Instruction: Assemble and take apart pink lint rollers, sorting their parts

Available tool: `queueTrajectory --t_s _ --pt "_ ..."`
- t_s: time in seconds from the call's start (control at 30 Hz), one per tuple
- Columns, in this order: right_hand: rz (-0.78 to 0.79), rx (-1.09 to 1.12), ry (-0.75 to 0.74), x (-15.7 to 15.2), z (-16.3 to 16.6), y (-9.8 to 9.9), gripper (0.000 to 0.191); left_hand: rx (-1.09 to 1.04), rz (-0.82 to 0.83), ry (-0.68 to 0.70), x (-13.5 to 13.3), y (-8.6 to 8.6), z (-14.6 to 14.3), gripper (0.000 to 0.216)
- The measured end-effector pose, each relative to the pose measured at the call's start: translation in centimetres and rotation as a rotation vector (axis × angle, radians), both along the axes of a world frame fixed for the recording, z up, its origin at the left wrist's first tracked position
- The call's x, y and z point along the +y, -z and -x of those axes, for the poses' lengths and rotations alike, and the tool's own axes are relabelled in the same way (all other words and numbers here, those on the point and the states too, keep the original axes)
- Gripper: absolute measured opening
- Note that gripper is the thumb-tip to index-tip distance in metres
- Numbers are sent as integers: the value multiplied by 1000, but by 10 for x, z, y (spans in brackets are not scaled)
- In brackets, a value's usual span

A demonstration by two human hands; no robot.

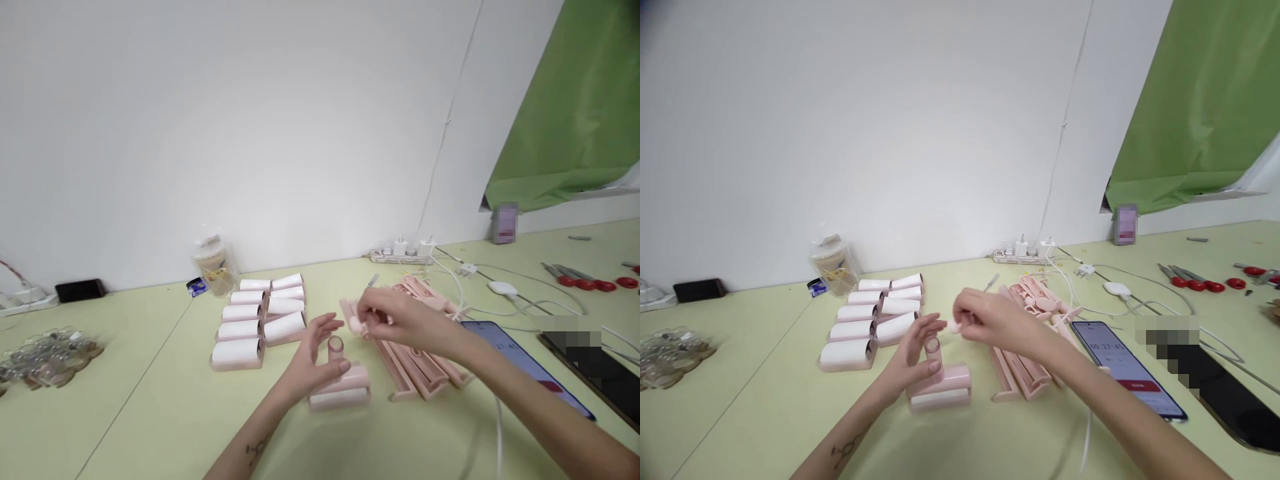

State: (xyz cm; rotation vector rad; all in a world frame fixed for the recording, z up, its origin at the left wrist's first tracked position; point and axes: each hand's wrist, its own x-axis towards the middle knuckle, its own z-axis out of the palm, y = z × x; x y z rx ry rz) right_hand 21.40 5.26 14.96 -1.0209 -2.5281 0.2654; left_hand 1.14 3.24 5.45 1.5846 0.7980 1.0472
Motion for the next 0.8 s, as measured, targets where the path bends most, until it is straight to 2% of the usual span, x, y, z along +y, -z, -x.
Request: queueTrajectory --t_s 0.07,0.13,0.3,0.43,0.5,0.57,0.63,0.7,0.8 --pt "29 -6 -126 -1 22 -1 18 -115 117 78 8 4 -15 52" --pt "97 4 -191 0 36 2 22 -154 214 105 12 12 -25 37" --pt "202 201 -248 5 38 10 13 -154 234 64 10 22 -32 45" --pt "236 187 -212 10 27 -3 18 -173 255 83 8 17 -30 43" --pt "287 125 -231 11 26 -14 18 -197 261 76 8 16 -30 51" --pt "347 62 -262 12 30 -22 16 -228 291 70 10 17 -31 69" --pt "394 20 -277 12 36 -25 16 -247 344 57 11 18 -33 81" --pt "420 47 -252 11 43 -20 16 -246 385 38 13 20 -35 84" --pt "379 205 -176 8 47 -4 12 -241 398 18 14 22 -37 86"
